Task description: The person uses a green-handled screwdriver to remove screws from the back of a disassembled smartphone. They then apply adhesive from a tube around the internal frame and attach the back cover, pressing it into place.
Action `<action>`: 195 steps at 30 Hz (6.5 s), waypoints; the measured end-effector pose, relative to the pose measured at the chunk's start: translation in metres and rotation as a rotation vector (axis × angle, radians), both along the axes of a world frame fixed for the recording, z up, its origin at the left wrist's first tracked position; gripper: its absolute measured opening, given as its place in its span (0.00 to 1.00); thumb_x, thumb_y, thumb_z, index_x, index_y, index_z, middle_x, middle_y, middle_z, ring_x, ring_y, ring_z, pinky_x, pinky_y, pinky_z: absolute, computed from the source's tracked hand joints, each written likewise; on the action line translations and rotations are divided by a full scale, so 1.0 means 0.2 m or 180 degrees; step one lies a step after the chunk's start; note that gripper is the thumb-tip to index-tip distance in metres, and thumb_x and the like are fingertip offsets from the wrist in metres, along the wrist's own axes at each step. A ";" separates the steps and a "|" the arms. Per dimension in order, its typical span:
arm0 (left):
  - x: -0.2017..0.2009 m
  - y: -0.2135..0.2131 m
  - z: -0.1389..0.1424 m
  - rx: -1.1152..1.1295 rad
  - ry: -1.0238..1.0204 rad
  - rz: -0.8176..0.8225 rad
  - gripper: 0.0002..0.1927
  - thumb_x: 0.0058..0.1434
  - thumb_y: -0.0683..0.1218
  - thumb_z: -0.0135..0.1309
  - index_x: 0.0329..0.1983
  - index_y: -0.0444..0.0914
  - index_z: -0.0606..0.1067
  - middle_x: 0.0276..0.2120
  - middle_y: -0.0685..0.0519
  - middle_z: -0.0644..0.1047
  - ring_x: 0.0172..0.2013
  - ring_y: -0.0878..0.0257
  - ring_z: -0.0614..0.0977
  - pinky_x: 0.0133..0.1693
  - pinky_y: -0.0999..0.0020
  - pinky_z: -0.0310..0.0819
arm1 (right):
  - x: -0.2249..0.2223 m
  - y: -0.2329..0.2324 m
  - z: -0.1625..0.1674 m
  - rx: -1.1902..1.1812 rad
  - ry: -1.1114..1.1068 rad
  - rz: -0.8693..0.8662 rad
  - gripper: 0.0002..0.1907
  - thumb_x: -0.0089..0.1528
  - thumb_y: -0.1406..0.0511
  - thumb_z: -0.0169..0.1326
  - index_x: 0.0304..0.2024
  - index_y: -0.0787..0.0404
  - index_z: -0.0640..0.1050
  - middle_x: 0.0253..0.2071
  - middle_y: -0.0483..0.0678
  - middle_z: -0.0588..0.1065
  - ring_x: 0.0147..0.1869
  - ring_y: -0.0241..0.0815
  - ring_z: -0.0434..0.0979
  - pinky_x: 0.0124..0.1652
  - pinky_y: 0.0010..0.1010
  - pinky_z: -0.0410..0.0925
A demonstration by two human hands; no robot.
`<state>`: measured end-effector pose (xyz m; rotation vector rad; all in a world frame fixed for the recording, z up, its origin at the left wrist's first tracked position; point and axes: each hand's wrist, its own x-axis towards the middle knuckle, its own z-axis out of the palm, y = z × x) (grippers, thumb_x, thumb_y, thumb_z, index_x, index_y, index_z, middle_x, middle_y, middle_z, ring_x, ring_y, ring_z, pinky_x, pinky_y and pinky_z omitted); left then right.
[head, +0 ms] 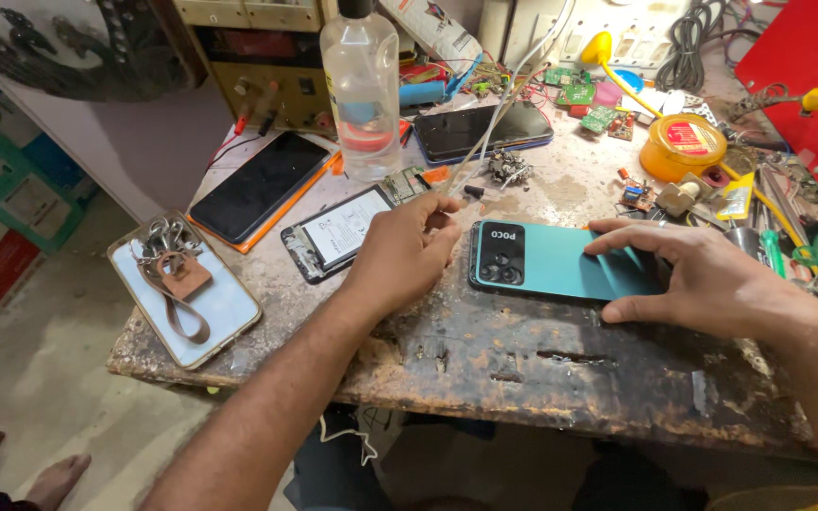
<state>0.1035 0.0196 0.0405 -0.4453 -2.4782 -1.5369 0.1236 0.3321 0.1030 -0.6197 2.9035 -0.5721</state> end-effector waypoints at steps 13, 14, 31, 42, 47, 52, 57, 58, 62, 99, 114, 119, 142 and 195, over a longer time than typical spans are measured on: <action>0.02 0.06 0.03 -0.0261 -0.0201 -0.0201 0.25 0.59 0.47 0.57 0.59 0.36 0.72 0.43 0.45 0.84 0.44 0.55 0.88 0.46 0.63 0.81 | -0.02 -0.05 0.03 0.0490 -0.0486 -0.0232 0.41 0.45 0.45 0.72 0.61 0.37 0.77 0.74 0.33 0.64 0.69 0.42 0.73 0.57 0.43 0.77; 0.02 0.07 0.03 -0.0298 -0.0244 -0.0131 0.25 0.59 0.48 0.57 0.59 0.36 0.72 0.43 0.45 0.84 0.44 0.55 0.87 0.46 0.63 0.80 | -0.03 -0.05 0.02 0.0546 -0.0380 -0.0162 0.40 0.46 0.45 0.72 0.60 0.38 0.77 0.72 0.35 0.66 0.68 0.43 0.73 0.58 0.43 0.74; -0.10 0.54 0.11 0.2754 -0.1127 -0.0505 0.22 0.61 0.44 0.54 0.57 0.36 0.67 0.43 0.53 0.80 0.38 0.67 0.83 0.38 0.64 0.81 | 0.10 -0.23 -0.13 -0.1158 0.1858 -0.1201 0.49 0.44 0.56 0.76 0.64 0.59 0.67 0.49 0.57 0.74 0.46 0.48 0.80 0.41 0.39 0.74; -0.35 0.54 0.05 0.2272 -0.0667 -0.0750 0.09 0.66 0.41 0.55 0.48 0.33 0.76 0.32 0.53 0.81 0.28 0.71 0.77 0.28 0.75 0.69 | -0.27 -0.07 -0.04 -0.3678 -0.0273 -0.0178 0.34 0.64 0.70 0.57 0.73 0.63 0.66 0.42 0.45 0.80 0.41 0.29 0.77 0.39 0.20 0.70; -0.35 0.50 0.07 0.2150 -0.0790 -0.0880 0.11 0.65 0.43 0.56 0.49 0.35 0.76 0.32 0.53 0.82 0.28 0.72 0.80 0.28 0.75 0.72 | -0.32 -0.06 -0.10 -0.3892 -0.0525 -0.0567 0.20 0.64 0.68 0.55 0.59 0.64 0.75 0.40 0.42 0.81 0.38 0.27 0.80 0.37 0.21 0.74; -0.35 0.53 0.04 0.1711 -0.0835 -0.0952 0.14 0.64 0.45 0.56 0.52 0.39 0.73 0.33 0.55 0.80 0.29 0.70 0.80 0.30 0.73 0.75 | -0.33 -0.04 -0.16 -0.3869 -0.0376 -0.0633 0.13 0.71 0.63 0.52 0.51 0.65 0.80 0.36 0.42 0.79 0.33 0.27 0.77 0.32 0.21 0.71; -0.37 0.53 0.01 0.1731 -0.0159 -0.1254 0.16 0.65 0.43 0.58 0.55 0.36 0.75 0.40 0.54 0.81 0.39 0.70 0.81 0.43 0.73 0.78 | -0.34 -0.03 -0.15 -0.4310 -0.0545 -0.0458 0.13 0.72 0.62 0.50 0.51 0.65 0.78 0.38 0.44 0.79 0.36 0.30 0.79 0.37 0.23 0.74; -0.37 0.53 0.00 0.1721 -0.0209 -0.1248 0.16 0.65 0.43 0.58 0.55 0.36 0.75 0.40 0.54 0.81 0.38 0.69 0.81 0.43 0.72 0.79 | -0.34 -0.03 -0.14 -0.4460 -0.0656 -0.0359 0.13 0.71 0.63 0.50 0.51 0.65 0.78 0.39 0.44 0.80 0.38 0.30 0.80 0.39 0.24 0.75; -0.38 0.54 -0.01 0.1989 -0.0220 -0.1396 0.17 0.64 0.41 0.57 0.56 0.36 0.74 0.41 0.54 0.80 0.40 0.70 0.81 0.44 0.71 0.79 | -0.35 -0.05 -0.11 -0.4387 -0.0503 -0.0427 0.17 0.66 0.67 0.51 0.57 0.64 0.76 0.45 0.44 0.80 0.43 0.29 0.81 0.43 0.25 0.75; -0.39 0.48 0.06 0.2000 -0.0048 -0.1724 0.16 0.65 0.40 0.58 0.56 0.35 0.75 0.44 0.57 0.80 0.43 0.74 0.79 0.47 0.74 0.77 | -0.56 0.14 -0.02 -0.2713 0.1520 -0.1023 0.17 0.74 0.58 0.52 0.39 0.67 0.72 0.35 0.49 0.73 0.39 0.36 0.71 0.40 0.29 0.67; -0.42 0.47 0.07 0.1785 0.0130 -0.1134 0.15 0.64 0.43 0.58 0.54 0.36 0.74 0.41 0.56 0.80 0.41 0.72 0.80 0.44 0.74 0.78 | -0.47 -0.06 0.00 -0.3832 -0.0625 -0.0095 0.21 0.69 0.68 0.48 0.63 0.69 0.74 0.48 0.49 0.79 0.47 0.34 0.80 0.47 0.30 0.76; -0.40 0.48 0.08 0.1633 0.0191 -0.0945 0.16 0.64 0.43 0.58 0.54 0.37 0.74 0.40 0.56 0.80 0.40 0.72 0.79 0.44 0.73 0.77 | -0.47 -0.08 0.00 -0.3764 -0.0293 -0.0335 0.16 0.70 0.67 0.47 0.57 0.69 0.77 0.43 0.49 0.80 0.41 0.33 0.80 0.42 0.29 0.76; -0.27 0.48 0.17 0.1105 0.0654 -0.1010 0.20 0.64 0.47 0.57 0.57 0.38 0.71 0.42 0.51 0.82 0.43 0.66 0.83 0.47 0.68 0.78 | -0.46 -0.22 0.11 -0.3259 0.0159 -0.0870 0.12 0.59 0.63 0.67 0.29 0.64 0.79 0.24 0.41 0.74 0.25 0.27 0.69 0.26 0.20 0.63; -0.39 0.44 0.17 0.3287 -0.0561 -0.0653 0.25 0.59 0.40 0.59 0.59 0.34 0.67 0.46 0.48 0.78 0.42 0.63 0.83 0.42 0.66 0.83 | -0.55 -0.21 -0.20 -0.3628 -0.0674 -0.0543 0.21 0.70 0.59 0.54 0.23 0.60 0.75 0.17 0.37 0.68 0.18 0.26 0.61 0.20 0.21 0.56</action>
